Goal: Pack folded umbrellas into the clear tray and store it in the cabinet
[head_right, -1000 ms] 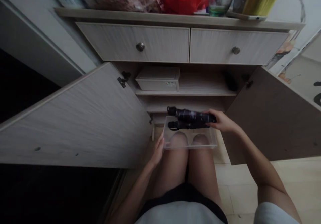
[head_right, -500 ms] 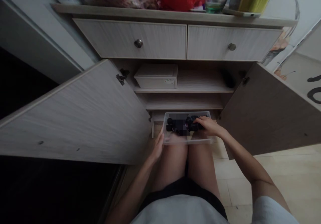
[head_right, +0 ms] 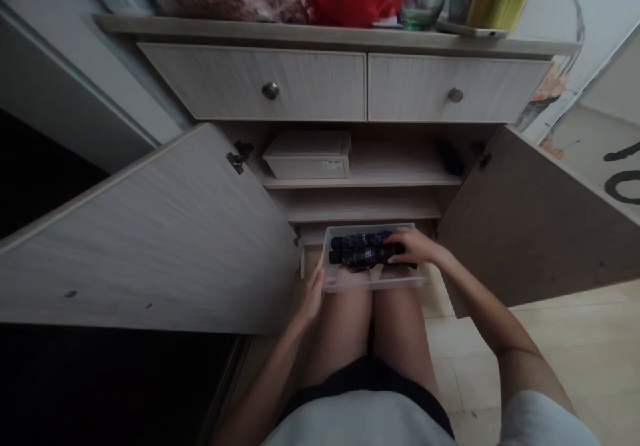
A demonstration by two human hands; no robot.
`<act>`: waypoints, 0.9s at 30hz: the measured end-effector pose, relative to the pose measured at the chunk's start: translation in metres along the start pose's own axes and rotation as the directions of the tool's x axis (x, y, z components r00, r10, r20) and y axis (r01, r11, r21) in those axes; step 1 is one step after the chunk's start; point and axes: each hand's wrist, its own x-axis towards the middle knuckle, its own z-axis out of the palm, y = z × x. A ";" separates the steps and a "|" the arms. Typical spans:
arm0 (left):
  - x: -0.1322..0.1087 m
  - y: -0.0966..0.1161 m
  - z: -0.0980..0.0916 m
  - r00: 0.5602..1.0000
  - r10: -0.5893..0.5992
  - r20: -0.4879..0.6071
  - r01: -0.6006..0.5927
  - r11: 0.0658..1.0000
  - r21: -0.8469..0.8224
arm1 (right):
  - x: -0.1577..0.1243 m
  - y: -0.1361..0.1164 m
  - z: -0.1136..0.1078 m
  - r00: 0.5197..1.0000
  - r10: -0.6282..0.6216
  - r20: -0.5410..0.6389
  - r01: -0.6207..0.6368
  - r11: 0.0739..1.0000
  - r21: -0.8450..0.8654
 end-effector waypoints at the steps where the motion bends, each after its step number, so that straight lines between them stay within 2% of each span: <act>1: 0.000 -0.001 0.000 1.000 -0.008 -0.004 0.008 1.000 -0.003 | 0.003 0.012 -0.010 0.997 0.028 -0.072 -0.023 0.997 0.076; 2: 0.001 -0.002 0.000 1.000 -0.017 -0.008 0.017 1.000 -0.006 | 0.006 0.026 -0.020 0.982 0.096 -0.164 -0.076 0.990 0.122; 3: 0.001 -0.003 0.000 1.000 -0.025 -0.012 0.025 1.000 -0.005 | 0.010 0.041 -0.031 0.946 0.190 -0.263 -0.159 0.978 0.135; 5: 0.002 -0.003 -0.001 0.999 -0.033 -0.017 0.033 0.999 0.008 | 0.018 0.073 -0.051 0.834 0.375 -0.405 -0.367 0.925 0.100; 9: 0.004 -0.001 0.000 1.000 -0.015 -0.020 0.015 1.000 0.012 | 0.033 0.126 -0.082 0.621 0.619 -0.480 -0.700 0.714 0.015; 11: 0.004 -0.001 0.000 1.000 -0.011 -0.016 0.011 1.000 -0.006 | 0.039 0.145 -0.092 0.515 0.709 -0.482 -0.803 0.596 0.018; 13: 0.004 0.000 0.001 1.000 -0.017 -0.012 0.016 1.000 -0.020 | 0.045 0.160 -0.100 0.450 0.765 -0.460 -0.852 0.522 0.036; 18: 0.002 0.001 0.002 0.999 -0.030 -0.034 0.031 0.999 0.028 | 0.064 0.188 -0.113 0.365 0.868 -0.337 -0.902 0.420 0.104; 22: 0.002 0.000 0.002 0.997 -0.040 -0.065 0.044 0.997 0.060 | 0.073 0.196 -0.113 0.315 0.898 -0.307 -0.921 0.367 0.129; 24: 0.004 0.000 0.002 0.997 -0.043 -0.067 0.047 0.997 0.066 | 0.075 0.196 -0.111 0.304 0.895 -0.327 -0.923 0.362 0.133; 27: 0.007 -0.001 0.001 0.998 -0.024 -0.055 0.028 0.998 0.057 | 0.076 0.195 -0.109 0.317 0.876 -0.365 -0.913 0.385 0.132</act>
